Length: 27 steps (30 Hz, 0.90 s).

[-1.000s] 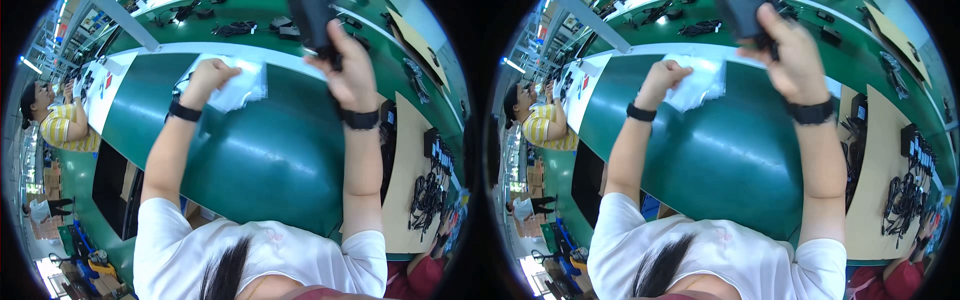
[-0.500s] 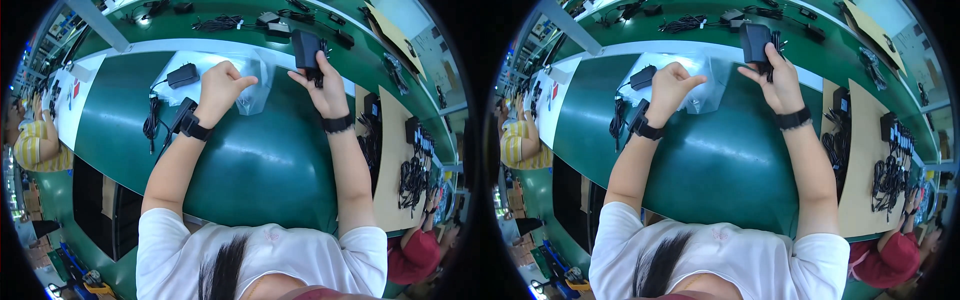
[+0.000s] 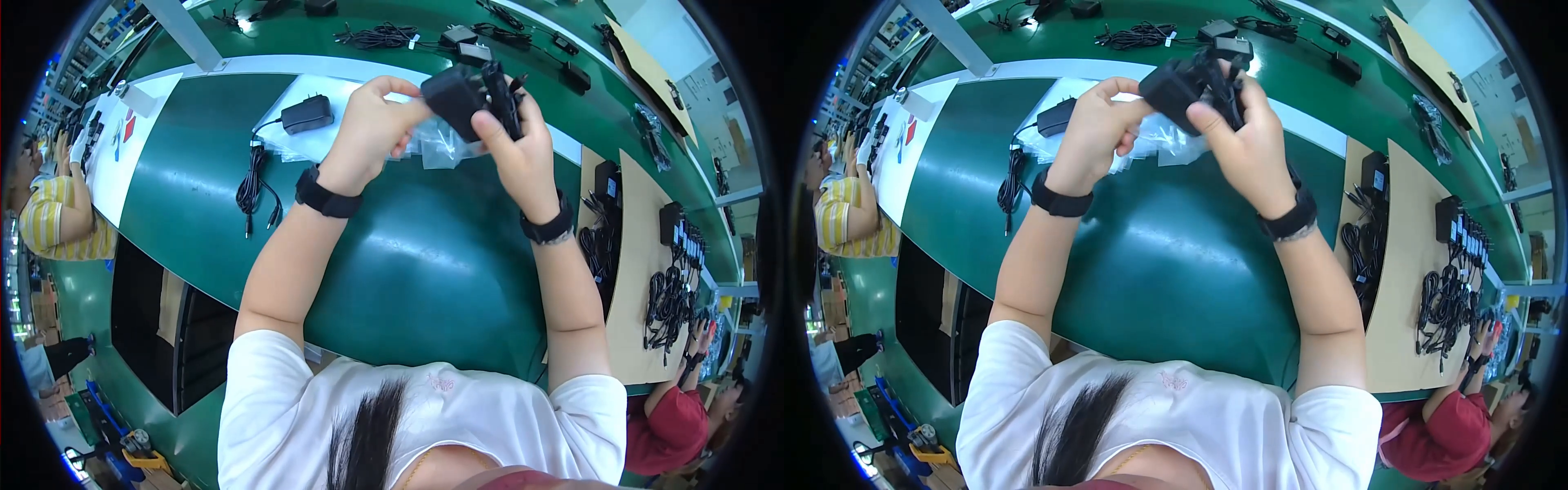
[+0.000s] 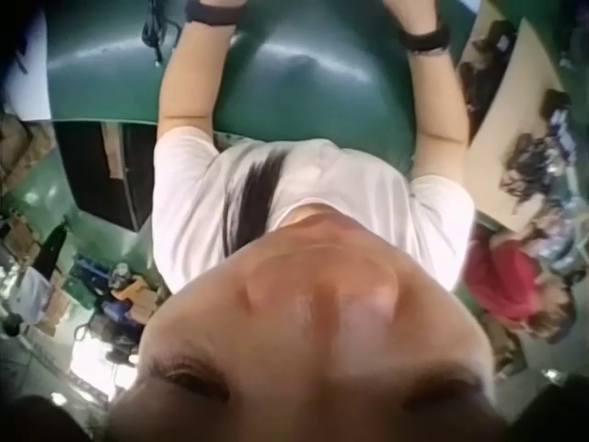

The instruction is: The person wraps a cable around a power adapter, places the unit into a plastic bag, and sets it onto a cardboard sheet, repeating the process for a second unit.

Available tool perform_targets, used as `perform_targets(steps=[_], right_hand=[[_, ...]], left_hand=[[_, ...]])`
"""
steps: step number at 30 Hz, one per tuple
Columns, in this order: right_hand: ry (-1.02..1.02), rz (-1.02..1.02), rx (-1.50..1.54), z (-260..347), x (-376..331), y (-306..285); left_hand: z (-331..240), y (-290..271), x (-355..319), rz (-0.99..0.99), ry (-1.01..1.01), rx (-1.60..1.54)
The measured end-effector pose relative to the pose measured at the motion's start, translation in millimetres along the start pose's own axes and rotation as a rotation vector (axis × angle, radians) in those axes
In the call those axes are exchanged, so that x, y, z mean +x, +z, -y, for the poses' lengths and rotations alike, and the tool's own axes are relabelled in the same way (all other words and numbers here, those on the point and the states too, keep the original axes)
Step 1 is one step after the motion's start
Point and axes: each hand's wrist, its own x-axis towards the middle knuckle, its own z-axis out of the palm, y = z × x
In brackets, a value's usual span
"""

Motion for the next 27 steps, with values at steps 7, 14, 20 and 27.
perform_targets(steps=[7, 14, 20, 27], right_hand=[[-0.334, 0.172, -0.777, 15, -14, 10], [-0.252, 0.223, -0.892, 1, -14, 22], [-0.054, 0.159, -0.665, -16, 1, 16], [0.537, 0.103, 0.669, -6, 14, -25]], left_hand=[[-8, -3, -9, 0.004, 0.071, -0.165], [11, 19, -9, -0.027, 0.459, 0.355], [25, 19, -8, 0.068, 0.877, 0.789], [24, 37, -12, 0.070, 0.616, 0.602]])
